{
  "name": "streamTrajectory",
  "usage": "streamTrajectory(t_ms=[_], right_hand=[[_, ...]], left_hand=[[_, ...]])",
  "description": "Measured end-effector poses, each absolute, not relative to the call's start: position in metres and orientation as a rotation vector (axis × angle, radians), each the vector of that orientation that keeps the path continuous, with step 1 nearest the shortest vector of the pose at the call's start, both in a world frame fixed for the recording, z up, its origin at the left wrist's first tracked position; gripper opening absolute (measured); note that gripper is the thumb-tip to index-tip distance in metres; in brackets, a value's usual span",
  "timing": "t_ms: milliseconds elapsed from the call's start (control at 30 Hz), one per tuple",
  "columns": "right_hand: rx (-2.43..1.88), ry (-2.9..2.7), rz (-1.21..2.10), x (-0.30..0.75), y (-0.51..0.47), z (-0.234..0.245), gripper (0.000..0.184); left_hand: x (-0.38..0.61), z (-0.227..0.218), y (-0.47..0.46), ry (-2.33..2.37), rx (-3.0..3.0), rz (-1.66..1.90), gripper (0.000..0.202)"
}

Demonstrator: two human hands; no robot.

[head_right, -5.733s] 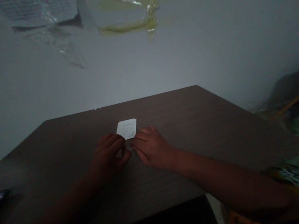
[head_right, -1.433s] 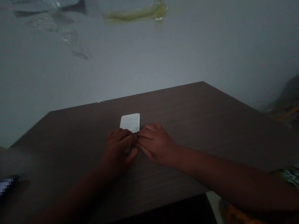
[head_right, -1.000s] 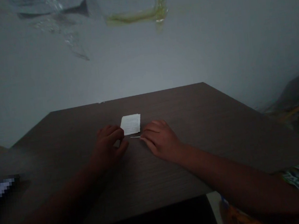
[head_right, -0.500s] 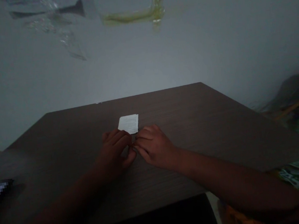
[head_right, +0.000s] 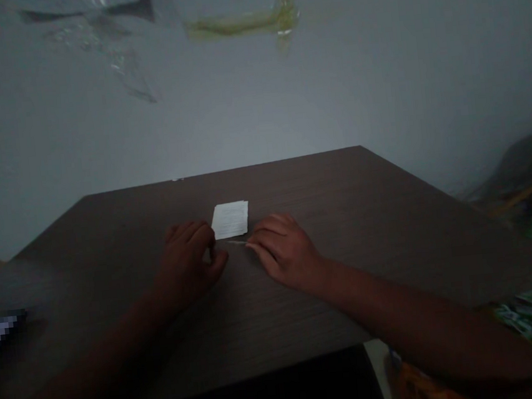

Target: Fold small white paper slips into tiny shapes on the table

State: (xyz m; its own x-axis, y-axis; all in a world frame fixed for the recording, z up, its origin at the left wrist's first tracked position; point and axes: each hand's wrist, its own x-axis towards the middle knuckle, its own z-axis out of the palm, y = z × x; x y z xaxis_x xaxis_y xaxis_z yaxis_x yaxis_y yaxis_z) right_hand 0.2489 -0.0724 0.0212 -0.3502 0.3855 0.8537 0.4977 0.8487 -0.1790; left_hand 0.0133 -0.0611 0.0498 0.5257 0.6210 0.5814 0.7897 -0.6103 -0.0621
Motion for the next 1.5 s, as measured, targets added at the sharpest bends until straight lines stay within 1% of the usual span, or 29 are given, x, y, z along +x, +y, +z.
streamTrajectory(t_ms=[167, 267, 600, 1000, 1233, 1500], right_hand=[[-0.687, -1.990, -0.141, 0.249, -0.070, 0.018, 0.015], [-0.646, -2.016, -0.187, 0.246, -0.072, 0.018, 0.018], [-0.621, -2.108, -0.319, 0.242, -0.078, 0.022, 0.018], [-0.629, -2.117, -0.310, 0.247, -0.077, 0.023, 0.019], [-0.655, -2.084, -0.284, 0.248, -0.076, 0.023, 0.016], [-0.611, -2.092, -0.322, 0.244, -0.079, 0.025, 0.021]], left_hand=[[0.014, 0.051, -0.064, -1.086, -2.500, -0.876, 0.010], [0.023, 0.050, -0.071, -0.972, -2.577, -0.928, 0.012], [0.032, 0.052, -0.078, -1.037, -2.704, -0.870, 0.016], [0.028, 0.057, -0.076, -1.114, -2.626, -0.874, 0.021], [0.025, 0.055, -0.075, -1.107, -2.642, -0.868, 0.018], [0.032, 0.055, -0.082, -1.047, -2.654, -0.890, 0.015]])
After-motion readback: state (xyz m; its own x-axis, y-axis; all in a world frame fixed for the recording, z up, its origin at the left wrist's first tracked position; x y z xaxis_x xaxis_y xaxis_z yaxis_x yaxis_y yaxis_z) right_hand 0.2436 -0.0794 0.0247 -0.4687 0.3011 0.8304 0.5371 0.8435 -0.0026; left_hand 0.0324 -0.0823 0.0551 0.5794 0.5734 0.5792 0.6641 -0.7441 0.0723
